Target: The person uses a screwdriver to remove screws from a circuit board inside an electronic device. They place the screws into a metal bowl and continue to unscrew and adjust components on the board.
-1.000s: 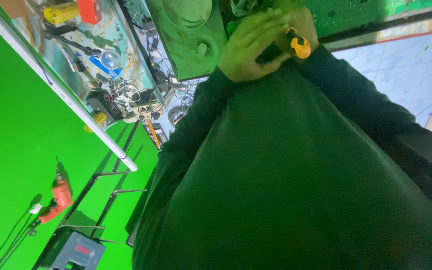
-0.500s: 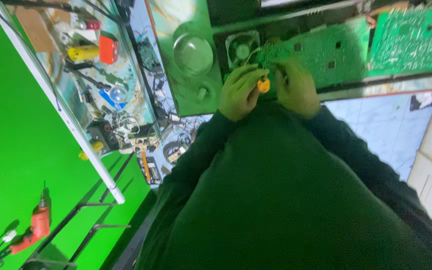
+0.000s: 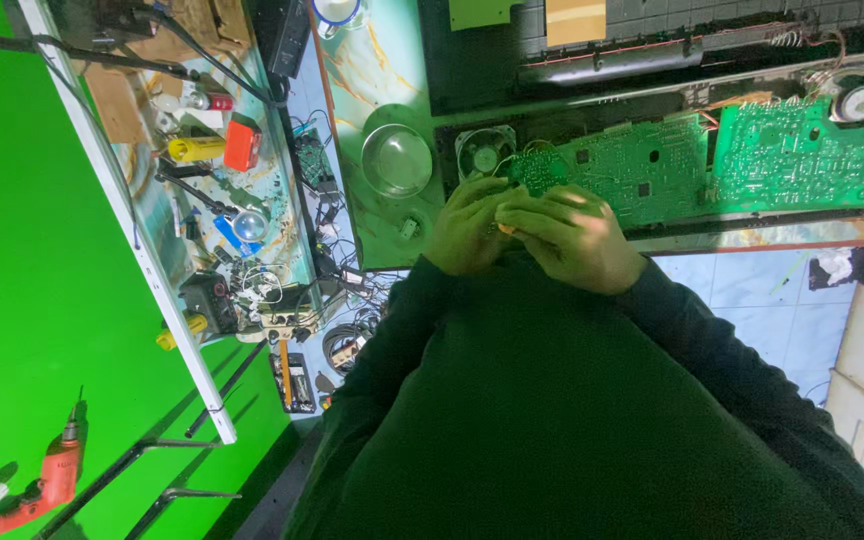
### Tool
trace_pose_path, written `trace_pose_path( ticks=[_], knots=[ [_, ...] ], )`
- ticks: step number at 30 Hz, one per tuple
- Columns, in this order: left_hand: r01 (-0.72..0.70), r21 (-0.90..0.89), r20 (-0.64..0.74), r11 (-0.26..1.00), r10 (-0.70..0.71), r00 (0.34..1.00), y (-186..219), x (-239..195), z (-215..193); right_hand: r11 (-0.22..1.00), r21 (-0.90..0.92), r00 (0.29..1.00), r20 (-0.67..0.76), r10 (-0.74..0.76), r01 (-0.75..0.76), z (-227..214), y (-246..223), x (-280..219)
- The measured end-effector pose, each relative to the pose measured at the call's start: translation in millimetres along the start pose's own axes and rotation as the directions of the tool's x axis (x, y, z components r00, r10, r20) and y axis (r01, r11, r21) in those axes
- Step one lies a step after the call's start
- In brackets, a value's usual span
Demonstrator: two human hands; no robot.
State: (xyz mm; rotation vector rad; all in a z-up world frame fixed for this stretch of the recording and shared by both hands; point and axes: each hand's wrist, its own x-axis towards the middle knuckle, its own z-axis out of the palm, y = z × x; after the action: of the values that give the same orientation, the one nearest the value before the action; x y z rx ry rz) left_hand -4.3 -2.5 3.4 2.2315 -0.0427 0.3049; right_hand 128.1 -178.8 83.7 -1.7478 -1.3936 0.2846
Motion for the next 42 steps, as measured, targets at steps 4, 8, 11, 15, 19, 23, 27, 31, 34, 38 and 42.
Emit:
trace_pose_path(
  ticks=[4, 8, 11, 15, 19, 23, 27, 31, 34, 38, 42],
  knots=[
    [0.100, -0.065, -0.131, 0.993, -0.108, 0.986, 13.2, -1.7, 16.1, 1.000, -0.023, 0.998, -0.064, 0.013, -0.015, 2.7, -6.7, 3.7],
    [0.120, -0.052, -0.072, 0.991, -0.124, 0.990, 7.7, 3.2, 18.2, 0.998, 0.040, 0.996, -0.066, 0.060, -0.057, -0.2, -7.0, -2.1],
    [0.016, 0.006, 0.008, 1.000, -0.016, 1.000, 5.1, 11.6, 6.3, 0.997, 0.069, 0.999, -0.027, 0.040, -0.038, 4.3, -1.3, -2.6],
    [-0.037, -0.039, 0.093, 0.999, 0.040, 0.995, 8.0, 19.7, -6.9, 0.997, -0.026, 0.996, -0.044, 0.077, -0.078, 5.0, -8.4, -2.6],
    [0.247, -0.213, 0.024, 0.945, -0.248, 0.969, 16.2, 10.1, 2.4, 0.996, -0.082, 0.986, -0.164, 0.031, -0.045, 4.3, -16.2, 2.2],
    [0.210, -0.152, -0.172, 0.966, -0.235, 0.957, 9.2, -0.5, 25.3, 0.990, -0.138, 0.977, -0.212, 0.003, -0.033, 10.6, -10.3, -2.4],
    [0.111, -0.015, -0.125, 0.994, -0.112, 0.986, -1.3, -0.5, 25.4, 0.995, 0.074, 0.989, -0.129, 0.077, -0.068, 13.1, 8.8, -16.2],
    [-0.007, -0.027, -0.096, 1.000, 0.004, 0.995, 0.8, 9.7, 21.2, 1.000, -0.006, 1.000, 0.009, 0.006, -0.006, 14.0, 20.3, -22.0],
    [0.001, -0.090, -0.108, 0.996, -0.010, 0.994, 7.3, 13.2, 16.9, 0.995, -0.044, 0.996, -0.023, 0.087, -0.088, 14.9, 21.2, -21.5],
    [0.036, -0.148, -0.139, 0.988, -0.057, 0.989, 16.1, 11.7, 22.5, 0.990, -0.060, 0.988, -0.095, 0.121, -0.127, 29.4, 19.2, -22.4],
    [0.067, -0.082, -0.089, 0.994, -0.074, 0.993, 8.1, 9.2, 25.9, 0.988, 0.139, 0.997, 0.001, 0.072, -0.071, 15.5, 22.4, -22.4]
  ],
)
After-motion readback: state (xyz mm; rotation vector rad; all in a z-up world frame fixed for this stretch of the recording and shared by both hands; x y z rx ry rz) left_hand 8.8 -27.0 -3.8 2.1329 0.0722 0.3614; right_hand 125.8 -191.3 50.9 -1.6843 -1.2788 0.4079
